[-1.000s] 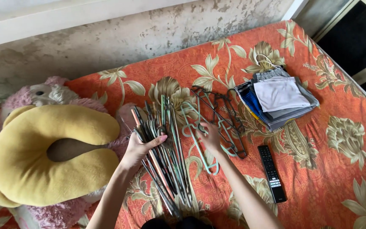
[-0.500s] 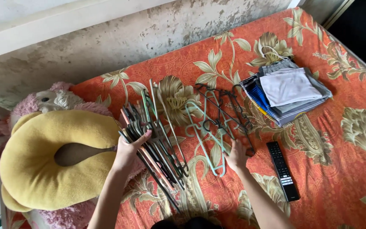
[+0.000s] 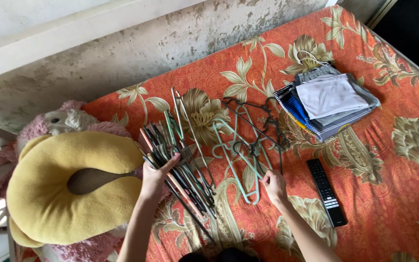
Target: Organize a large group of plastic and wire clothes hangers into a single stack and move them to a different storage location.
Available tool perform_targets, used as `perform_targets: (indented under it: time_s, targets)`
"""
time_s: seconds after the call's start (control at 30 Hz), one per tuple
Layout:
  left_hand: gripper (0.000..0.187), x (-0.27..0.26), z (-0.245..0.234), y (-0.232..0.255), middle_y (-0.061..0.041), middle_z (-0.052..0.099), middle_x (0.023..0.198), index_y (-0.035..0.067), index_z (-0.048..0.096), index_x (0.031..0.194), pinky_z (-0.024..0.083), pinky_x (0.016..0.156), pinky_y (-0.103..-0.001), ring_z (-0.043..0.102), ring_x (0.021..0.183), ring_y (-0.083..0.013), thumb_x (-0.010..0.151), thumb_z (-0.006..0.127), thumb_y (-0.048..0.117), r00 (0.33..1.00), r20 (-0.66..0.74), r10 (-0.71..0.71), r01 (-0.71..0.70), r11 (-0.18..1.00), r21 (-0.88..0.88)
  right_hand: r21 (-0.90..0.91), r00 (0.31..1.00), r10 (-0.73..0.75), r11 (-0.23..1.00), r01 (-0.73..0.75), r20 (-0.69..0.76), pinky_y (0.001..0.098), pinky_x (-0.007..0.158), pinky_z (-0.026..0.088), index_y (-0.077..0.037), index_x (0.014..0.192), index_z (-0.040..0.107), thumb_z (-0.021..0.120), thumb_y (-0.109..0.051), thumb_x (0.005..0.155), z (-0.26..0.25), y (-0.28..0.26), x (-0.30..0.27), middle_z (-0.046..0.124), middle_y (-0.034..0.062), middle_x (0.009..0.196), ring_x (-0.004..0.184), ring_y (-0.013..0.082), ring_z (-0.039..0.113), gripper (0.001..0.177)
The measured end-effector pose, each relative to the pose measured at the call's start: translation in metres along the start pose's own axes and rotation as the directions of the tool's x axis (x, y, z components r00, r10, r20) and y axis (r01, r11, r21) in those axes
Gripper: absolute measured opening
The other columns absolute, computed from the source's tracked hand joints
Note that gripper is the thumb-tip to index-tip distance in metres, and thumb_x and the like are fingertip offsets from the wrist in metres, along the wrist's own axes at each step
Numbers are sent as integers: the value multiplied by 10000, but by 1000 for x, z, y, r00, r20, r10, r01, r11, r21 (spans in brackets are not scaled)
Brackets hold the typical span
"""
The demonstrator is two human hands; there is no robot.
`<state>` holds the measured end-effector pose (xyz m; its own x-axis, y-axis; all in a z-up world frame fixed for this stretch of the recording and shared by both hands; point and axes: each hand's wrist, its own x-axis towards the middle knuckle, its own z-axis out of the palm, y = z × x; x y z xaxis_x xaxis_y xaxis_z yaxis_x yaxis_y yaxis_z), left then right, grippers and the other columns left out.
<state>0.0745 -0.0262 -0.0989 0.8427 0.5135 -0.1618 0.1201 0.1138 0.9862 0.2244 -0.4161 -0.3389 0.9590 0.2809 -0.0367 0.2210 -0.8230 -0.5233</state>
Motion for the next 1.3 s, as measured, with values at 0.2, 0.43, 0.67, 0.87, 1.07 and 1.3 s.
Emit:
perform_targets:
  time_s: [0.2, 0.43, 0.67, 0.87, 1.07, 1.3]
  targets:
    - [230, 3, 12, 2, -50, 766, 977, 50, 745, 1022, 554, 888, -340, 699, 892, -135, 838, 826, 163, 997, 35, 70, -66, 993, -96, 260, 989, -65, 961, 97, -129, 374, 876, 598, -79, 1080, 652, 791, 25, 772, -4, -55, -7, 707, 96, 1044, 966, 249, 704, 354]
    - [224, 6, 17, 6, -49, 764, 945, 42, 736, 999, 563, 873, -336, 703, 866, -134, 840, 831, 169, 999, 31, 20, -19, 999, -38, -84, 997, -69, 994, 70, 17, 439, 1062, 469, -93, 1381, 467, 878, -37, 678, 0, -69, 0, 577, 169, 1346, 1253, 333, 566, 816]
    - [222, 8, 18, 4, -34, 757, 949, 55, 733, 986, 567, 875, -317, 697, 864, -114, 829, 835, 175, 996, 57, 69, -67, 997, -32, -74, 991, 114, 991, -109, 69, 449, 840, 421, -165, 1296, 616, 708, -294, 973, -33, -94, -24, 680, 78, 1082, 922, 218, 647, 360]
    - [221, 9, 19, -1, -48, 755, 942, 55, 725, 968, 571, 880, -339, 700, 849, -128, 824, 846, 171, 997, 46, 61, -58, 997, -48, 485, 969, 30, 869, 96, -246, 298, 470, 330, -67, 1143, 762, 683, -199, 989, -53, -89, -32, 631, 40, 691, 526, 138, 477, 218]
    - [229, 9, 15, -3, -30, 755, 933, 77, 716, 973, 573, 917, -352, 708, 865, -121, 827, 839, 203, 997, 51, 57, -58, 998, 25, 628, 973, 50, 771, 107, -227, 227, 363, 303, -69, 1105, 770, 655, -209, 990, -76, -101, -35, 668, 14, 663, 422, 60, 456, 214]
    - [212, 5, 13, 6, -34, 757, 954, 66, 728, 998, 560, 920, -351, 701, 883, -123, 839, 828, 164, 996, 67, 52, -50, 998, -37, 488, 994, -26, 869, 76, -109, 246, 376, 263, -89, 1155, 753, 632, -255, 1011, -99, -95, -17, 716, 100, 763, 417, 95, 422, 252]
